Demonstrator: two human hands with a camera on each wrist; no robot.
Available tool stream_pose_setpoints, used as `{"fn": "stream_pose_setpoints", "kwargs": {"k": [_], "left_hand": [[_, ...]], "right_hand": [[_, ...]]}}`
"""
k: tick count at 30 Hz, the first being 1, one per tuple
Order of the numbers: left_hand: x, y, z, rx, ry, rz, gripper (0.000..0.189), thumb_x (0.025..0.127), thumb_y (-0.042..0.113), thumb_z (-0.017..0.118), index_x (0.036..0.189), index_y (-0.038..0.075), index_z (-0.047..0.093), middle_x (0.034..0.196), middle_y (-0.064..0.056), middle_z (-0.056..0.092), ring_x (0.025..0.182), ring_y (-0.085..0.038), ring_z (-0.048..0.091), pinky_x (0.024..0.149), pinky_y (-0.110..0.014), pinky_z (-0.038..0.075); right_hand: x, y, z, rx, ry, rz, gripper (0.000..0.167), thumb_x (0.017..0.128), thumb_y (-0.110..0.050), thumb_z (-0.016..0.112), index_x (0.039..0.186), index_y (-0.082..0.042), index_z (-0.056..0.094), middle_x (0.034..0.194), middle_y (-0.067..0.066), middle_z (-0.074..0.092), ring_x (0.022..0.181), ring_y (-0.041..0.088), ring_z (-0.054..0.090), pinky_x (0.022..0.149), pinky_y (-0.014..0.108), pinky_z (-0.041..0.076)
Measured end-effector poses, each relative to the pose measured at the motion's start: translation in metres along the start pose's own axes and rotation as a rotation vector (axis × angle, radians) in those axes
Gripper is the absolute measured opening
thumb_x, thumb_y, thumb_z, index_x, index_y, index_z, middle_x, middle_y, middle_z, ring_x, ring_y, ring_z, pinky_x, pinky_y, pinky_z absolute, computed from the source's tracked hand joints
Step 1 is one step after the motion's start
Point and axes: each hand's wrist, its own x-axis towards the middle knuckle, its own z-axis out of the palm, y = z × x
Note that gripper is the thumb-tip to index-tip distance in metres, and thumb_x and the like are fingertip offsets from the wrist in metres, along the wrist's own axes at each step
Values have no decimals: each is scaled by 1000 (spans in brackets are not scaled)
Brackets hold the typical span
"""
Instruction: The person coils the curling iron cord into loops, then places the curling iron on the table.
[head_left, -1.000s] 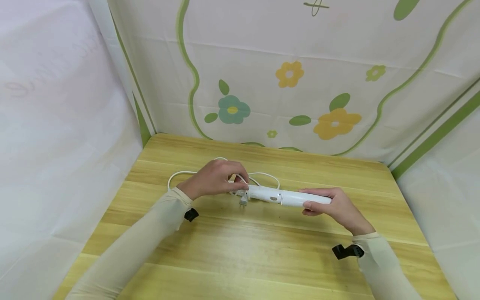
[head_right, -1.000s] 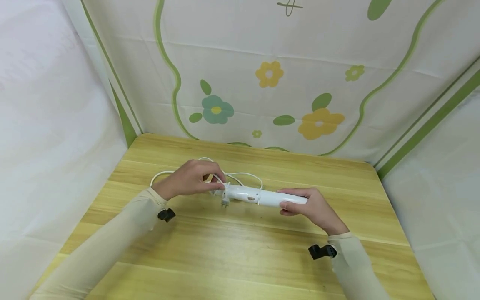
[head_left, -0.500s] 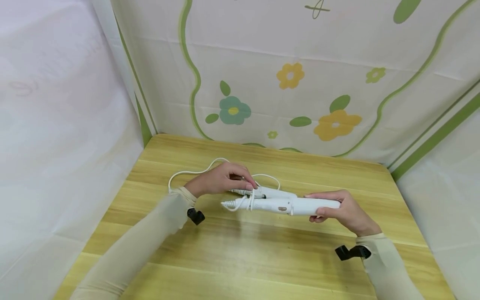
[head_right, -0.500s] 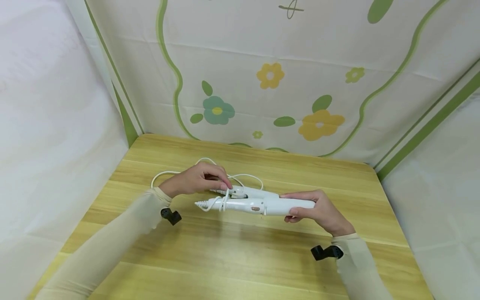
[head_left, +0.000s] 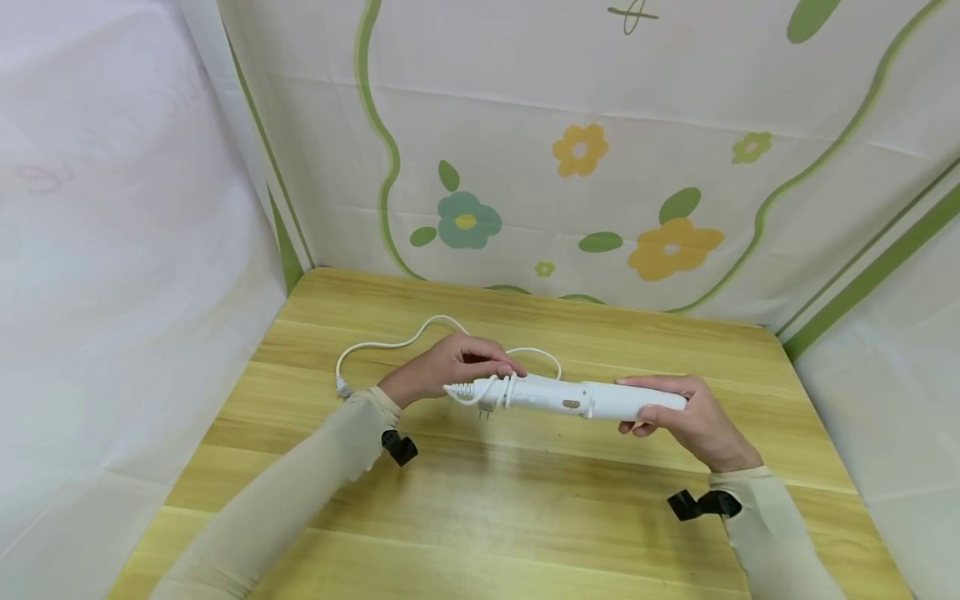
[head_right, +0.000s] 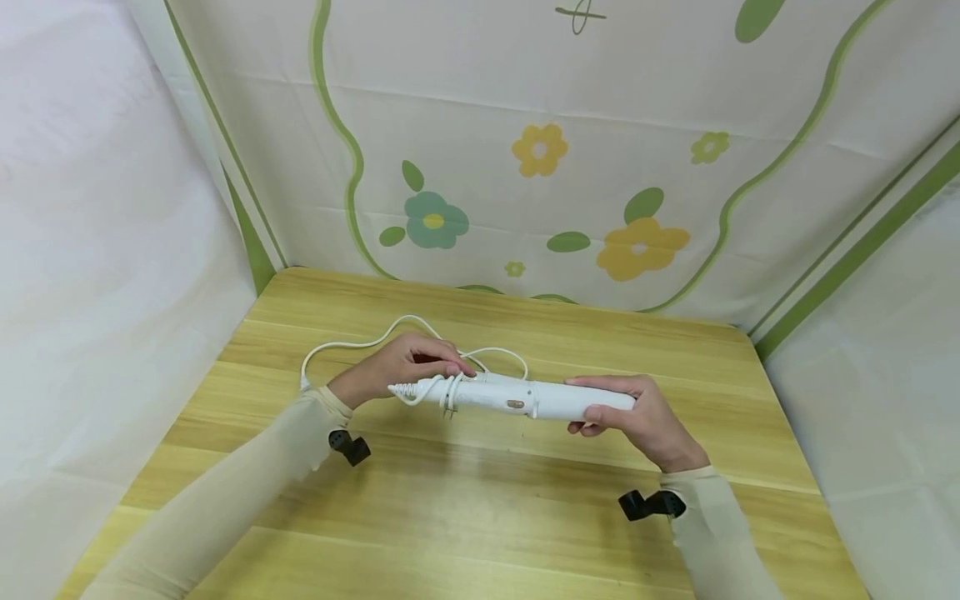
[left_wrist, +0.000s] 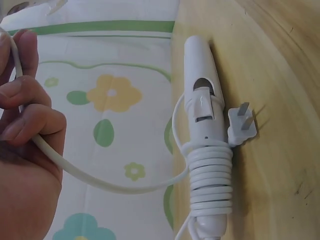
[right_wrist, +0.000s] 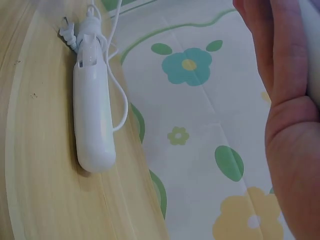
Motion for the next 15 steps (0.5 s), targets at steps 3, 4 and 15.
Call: {"fn": "stream_pose_setpoints", "kwargs": {"k": [3,4,15], "left_hand": [[-2,-5,0,-29,52,9,27,108,1,61,131,-6,75,117,-18,81,85,-9,68,71,-22,54],[-3,-7,1,-50,77,-5,29,108,1,60,132,-7,74,111,-16,82,76,-9,64,64,-21,51],[-2,-21,18,-67,201,53,35,119,14,45,132,-4,73,91,-22,75,54,-14,46,51,-31,42]], "right_hand": [[2,-2,2,12,37,-7,44,104,14,58,138,-7,75,126,8,80,90,22,83,72,32,66],[3,-2,3,23,56,-11,44,104,14,57,138,-7,76,125,9,80,90,22,83,72,31,66],[11,-5,9,231,174,-98,44,107,15,47,141,2,70,132,17,74,90,24,83,76,25,65]]}}
